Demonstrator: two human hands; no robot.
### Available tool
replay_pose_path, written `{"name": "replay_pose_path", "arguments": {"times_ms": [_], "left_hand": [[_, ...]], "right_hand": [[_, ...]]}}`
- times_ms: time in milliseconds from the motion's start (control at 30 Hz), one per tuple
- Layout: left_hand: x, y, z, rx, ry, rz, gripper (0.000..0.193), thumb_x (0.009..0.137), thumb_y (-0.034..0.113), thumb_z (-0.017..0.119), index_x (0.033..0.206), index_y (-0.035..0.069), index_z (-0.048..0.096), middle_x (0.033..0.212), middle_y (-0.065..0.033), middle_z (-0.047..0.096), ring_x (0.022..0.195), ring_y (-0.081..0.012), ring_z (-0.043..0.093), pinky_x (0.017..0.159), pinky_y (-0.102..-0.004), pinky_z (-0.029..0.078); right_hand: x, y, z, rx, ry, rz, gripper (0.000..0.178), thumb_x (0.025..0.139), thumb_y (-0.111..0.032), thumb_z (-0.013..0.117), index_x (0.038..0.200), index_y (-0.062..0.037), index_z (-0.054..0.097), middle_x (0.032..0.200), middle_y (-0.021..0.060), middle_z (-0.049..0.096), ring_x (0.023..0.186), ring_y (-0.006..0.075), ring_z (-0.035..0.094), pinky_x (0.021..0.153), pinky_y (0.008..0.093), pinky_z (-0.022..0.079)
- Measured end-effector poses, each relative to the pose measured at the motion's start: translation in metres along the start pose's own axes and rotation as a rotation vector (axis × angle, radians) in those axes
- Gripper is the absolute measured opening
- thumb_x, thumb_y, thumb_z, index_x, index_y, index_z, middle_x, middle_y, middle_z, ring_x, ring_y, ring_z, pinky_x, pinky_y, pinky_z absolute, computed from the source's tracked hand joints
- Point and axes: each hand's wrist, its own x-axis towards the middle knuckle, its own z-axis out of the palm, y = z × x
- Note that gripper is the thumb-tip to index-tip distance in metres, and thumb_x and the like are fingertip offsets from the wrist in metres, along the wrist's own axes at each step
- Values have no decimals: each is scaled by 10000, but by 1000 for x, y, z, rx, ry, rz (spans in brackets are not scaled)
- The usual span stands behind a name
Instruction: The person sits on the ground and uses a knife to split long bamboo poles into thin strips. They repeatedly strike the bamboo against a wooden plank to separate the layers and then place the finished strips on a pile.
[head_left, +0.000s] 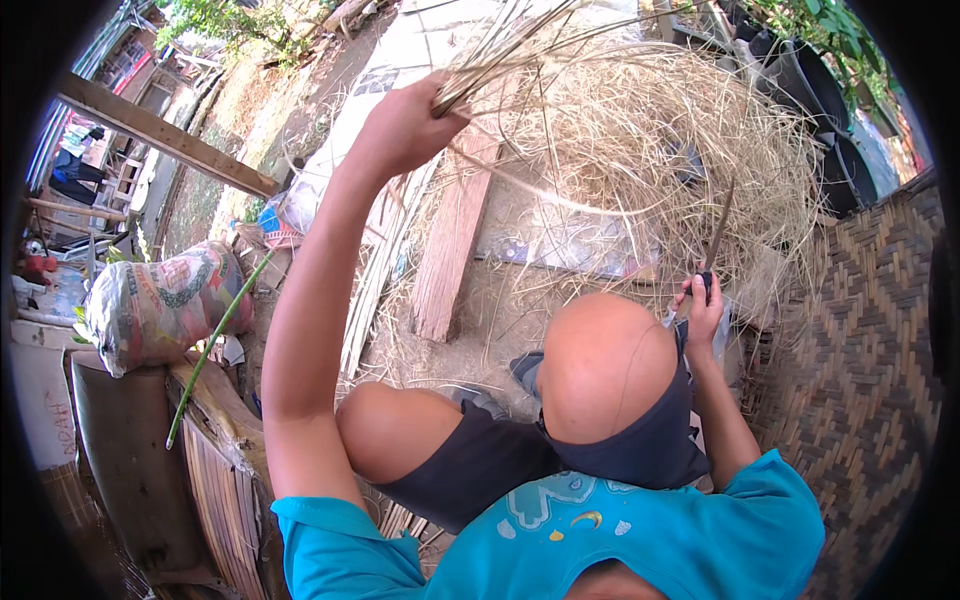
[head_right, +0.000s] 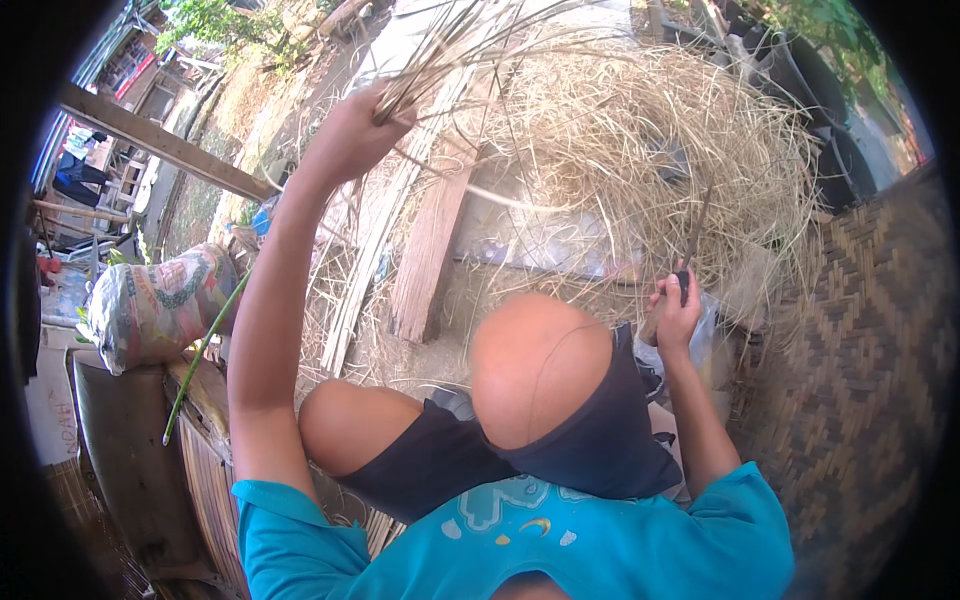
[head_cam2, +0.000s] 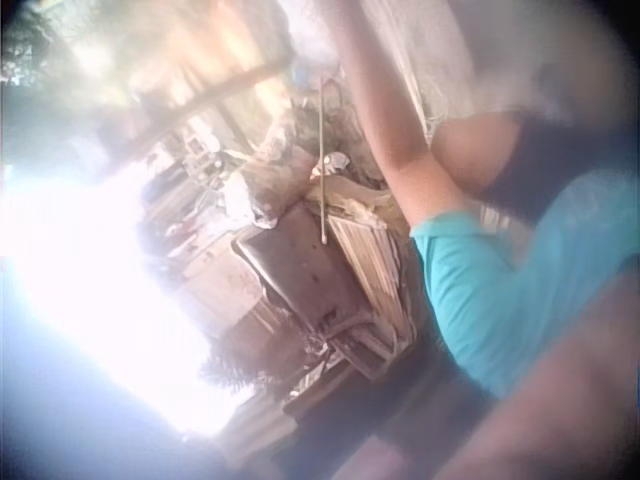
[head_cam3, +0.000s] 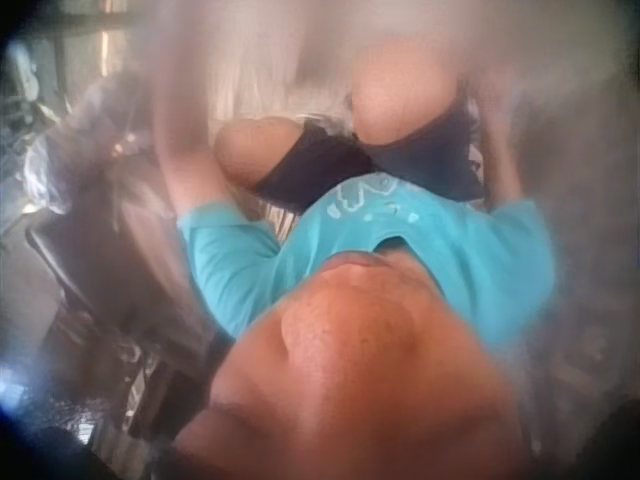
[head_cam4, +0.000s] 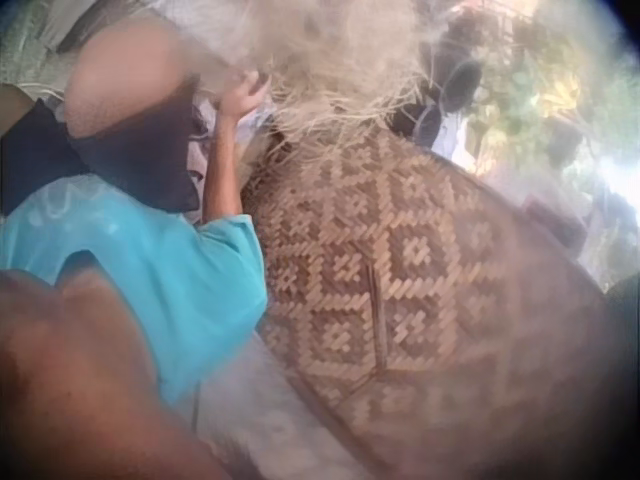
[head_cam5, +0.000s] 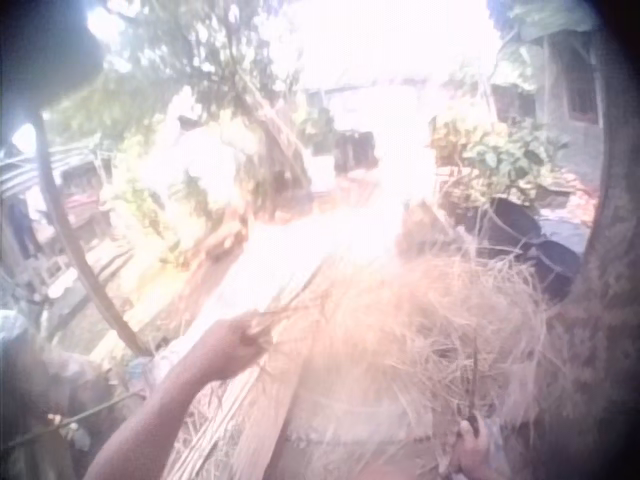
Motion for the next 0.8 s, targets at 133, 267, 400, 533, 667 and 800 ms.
{"name": "replay_pose_path", "arguments": {"times_ms": [133,267,400,533,667,800], "left_hand": [[80,81,24,306,-200,91,1230,779,705,729,1605,45,102,1444,-330,481,1311,-416,536,1102,-503,455],[98,128,76,261,-690,303,1051,855,643,684,1598,67,214,1567,-199,406,1450,-368,388,1218,-501,296],[50,122,103,394,-798,297,633,945,529,643,1375,67,605,1354,-144,641,1263,-318,600,1078,-446,474],[-2,50,94,380,-670,222,582,945,497,639,1366,96,610,1296,-186,655,1206,-365,620,1027,-468,494],[-56,-22,78,371,-637,-32,601,960,504,607,1408,105,568,1302,-183,654,1208,-365,617,1030,-475,488],[-100,-79,87,235,-618,-87,668,955,538,588,1468,117,509,1395,-188,596,1287,-372,562,1078,-472,453]], "right_hand": [[-13,-42,14,69,55,-87,400,1057,-188,500,1426,-42,447,927,46,571,682,99,562,565,264,506],[-27,-63,17,80,44,-223,416,1052,-173,468,1445,-39,428,930,61,564,686,105,562,587,264,515],[-37,-52,24,-24,-135,-172,471,1033,-140,512,1476,-27,405,898,44,568,690,94,561,601,261,519],[-28,-43,82,-253,-416,167,472,1010,-171,575,1435,1,458,876,47,600,661,97,583,583,279,519],[15,6,140,-701,-1006,160,538,979,-323,612,1420,-33,510,1027,125,680,872,229,683,644,326,568],[87,58,155,-1118,-1402,111,602,950,-438,617,1410,-56,544,1174,173,699,1112,338,663,707,364,608]]}}
